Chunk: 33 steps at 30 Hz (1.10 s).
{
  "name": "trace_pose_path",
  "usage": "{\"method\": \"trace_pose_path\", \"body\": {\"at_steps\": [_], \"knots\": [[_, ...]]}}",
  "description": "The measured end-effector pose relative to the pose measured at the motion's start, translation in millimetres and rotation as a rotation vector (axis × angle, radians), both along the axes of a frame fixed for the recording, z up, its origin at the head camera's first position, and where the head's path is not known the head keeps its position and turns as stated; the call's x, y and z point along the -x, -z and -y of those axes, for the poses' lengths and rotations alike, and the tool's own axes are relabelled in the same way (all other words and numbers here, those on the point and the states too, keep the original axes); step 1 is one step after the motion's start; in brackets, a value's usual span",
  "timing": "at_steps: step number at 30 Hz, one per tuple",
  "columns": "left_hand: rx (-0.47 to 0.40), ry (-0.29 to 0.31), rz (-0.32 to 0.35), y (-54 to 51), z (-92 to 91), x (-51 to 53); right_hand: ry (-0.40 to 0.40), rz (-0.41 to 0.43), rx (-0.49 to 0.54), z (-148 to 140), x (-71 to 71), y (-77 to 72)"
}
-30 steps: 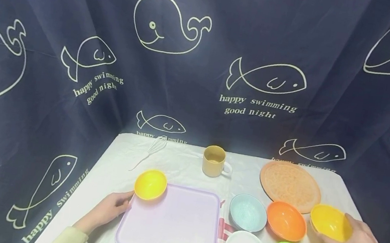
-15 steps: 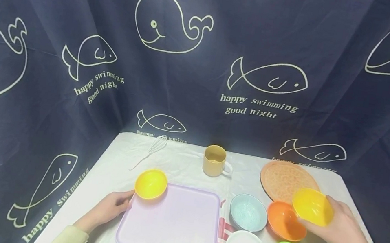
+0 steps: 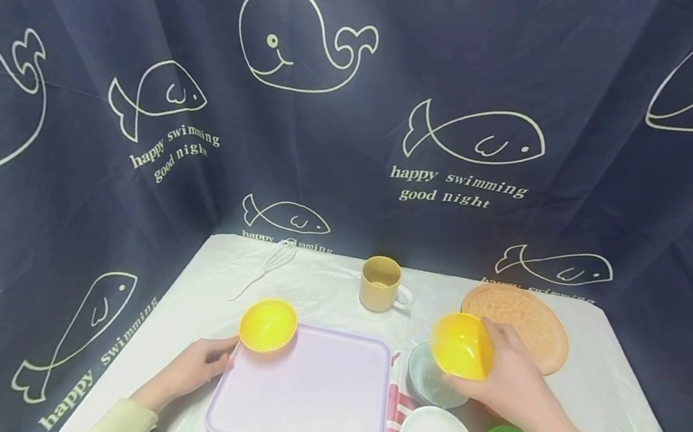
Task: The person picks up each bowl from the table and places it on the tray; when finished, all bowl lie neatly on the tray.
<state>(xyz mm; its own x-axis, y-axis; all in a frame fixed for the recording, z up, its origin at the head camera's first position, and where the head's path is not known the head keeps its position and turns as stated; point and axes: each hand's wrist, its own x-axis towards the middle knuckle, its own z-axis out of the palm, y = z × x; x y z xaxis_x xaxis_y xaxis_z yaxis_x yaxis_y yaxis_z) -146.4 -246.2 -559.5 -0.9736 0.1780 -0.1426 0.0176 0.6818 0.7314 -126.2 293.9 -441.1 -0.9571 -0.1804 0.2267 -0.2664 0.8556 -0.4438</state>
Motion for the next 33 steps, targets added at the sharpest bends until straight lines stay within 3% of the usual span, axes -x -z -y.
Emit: {"method": "trace_pose_path", "body": {"at_steps": [7, 17, 33], "knots": [[0.002, -0.017, 0.022, -2.3, -1.1, 0.0, -0.100, 0.021, 0.021, 61, 1.4, -4.8], [0.025, -0.022, 0.026, -0.5, -2.5, 0.6, -0.265, -0.015, 0.075, 125, 1.5, 8.3], [0.030, -0.027, 0.021, -1.5, -1.1, 0.1, -0.422, 0.137, 0.098, 206, -4.6, 35.4]]}}
